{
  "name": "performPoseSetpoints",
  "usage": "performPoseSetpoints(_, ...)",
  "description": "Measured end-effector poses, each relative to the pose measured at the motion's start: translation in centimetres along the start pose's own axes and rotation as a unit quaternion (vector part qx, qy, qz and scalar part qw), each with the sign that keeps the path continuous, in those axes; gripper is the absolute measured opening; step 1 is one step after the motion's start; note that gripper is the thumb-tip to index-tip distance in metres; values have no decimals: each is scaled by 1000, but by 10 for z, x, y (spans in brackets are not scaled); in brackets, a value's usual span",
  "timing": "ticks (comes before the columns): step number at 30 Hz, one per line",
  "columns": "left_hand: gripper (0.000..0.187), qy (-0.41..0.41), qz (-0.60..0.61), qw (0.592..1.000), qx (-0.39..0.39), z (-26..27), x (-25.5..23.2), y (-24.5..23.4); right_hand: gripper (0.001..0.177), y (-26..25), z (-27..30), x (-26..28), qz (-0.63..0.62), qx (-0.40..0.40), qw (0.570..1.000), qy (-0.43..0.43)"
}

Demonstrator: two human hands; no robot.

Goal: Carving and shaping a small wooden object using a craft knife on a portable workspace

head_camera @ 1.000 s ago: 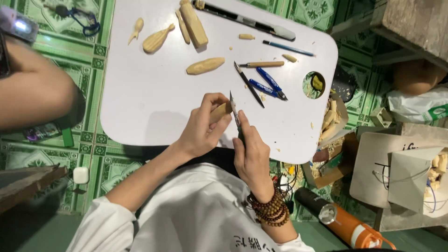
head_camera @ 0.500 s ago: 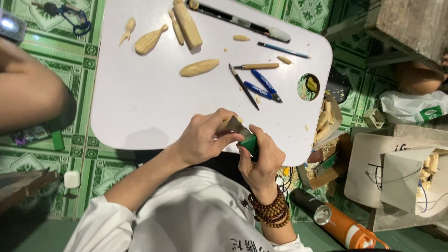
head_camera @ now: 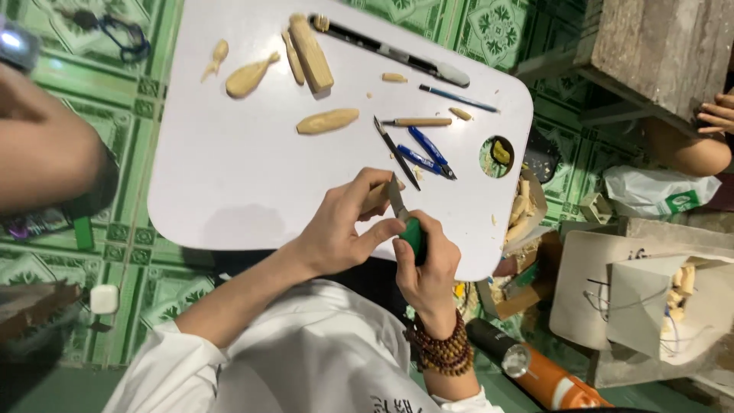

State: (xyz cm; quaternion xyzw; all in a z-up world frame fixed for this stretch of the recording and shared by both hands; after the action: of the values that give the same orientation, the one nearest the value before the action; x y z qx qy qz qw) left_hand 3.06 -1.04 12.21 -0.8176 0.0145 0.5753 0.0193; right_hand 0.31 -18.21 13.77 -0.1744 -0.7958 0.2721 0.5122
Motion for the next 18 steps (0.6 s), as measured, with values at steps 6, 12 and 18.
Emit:
performPoseSetpoints(6,30,24,-1,1000,-11,-1,-1,0,38,2,0,3,26,-7,1000,-7)
performPoseSetpoints(12,27,30,-44,998,-26,-2,-1,-1,48,4,-1,-1,75,-33,996,-27)
performPoseSetpoints(18,32,-29,-24,999,-35,-5,-16,-16,33,-18,-21,-4,-1,-51,999,12)
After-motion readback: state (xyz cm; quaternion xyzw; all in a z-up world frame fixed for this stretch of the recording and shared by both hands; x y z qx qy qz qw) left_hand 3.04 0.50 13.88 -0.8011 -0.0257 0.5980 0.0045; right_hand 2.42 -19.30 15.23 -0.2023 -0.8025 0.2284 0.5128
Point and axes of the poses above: each hand's wrist, its own z-axis away from the middle knuckle, its own y-axis out of the palm, x = y × z, the point moved 3 cm from there along -z, towards the middle knuckle, and after that the axes turned 8 degrees about -z, right-handed, at the moved point
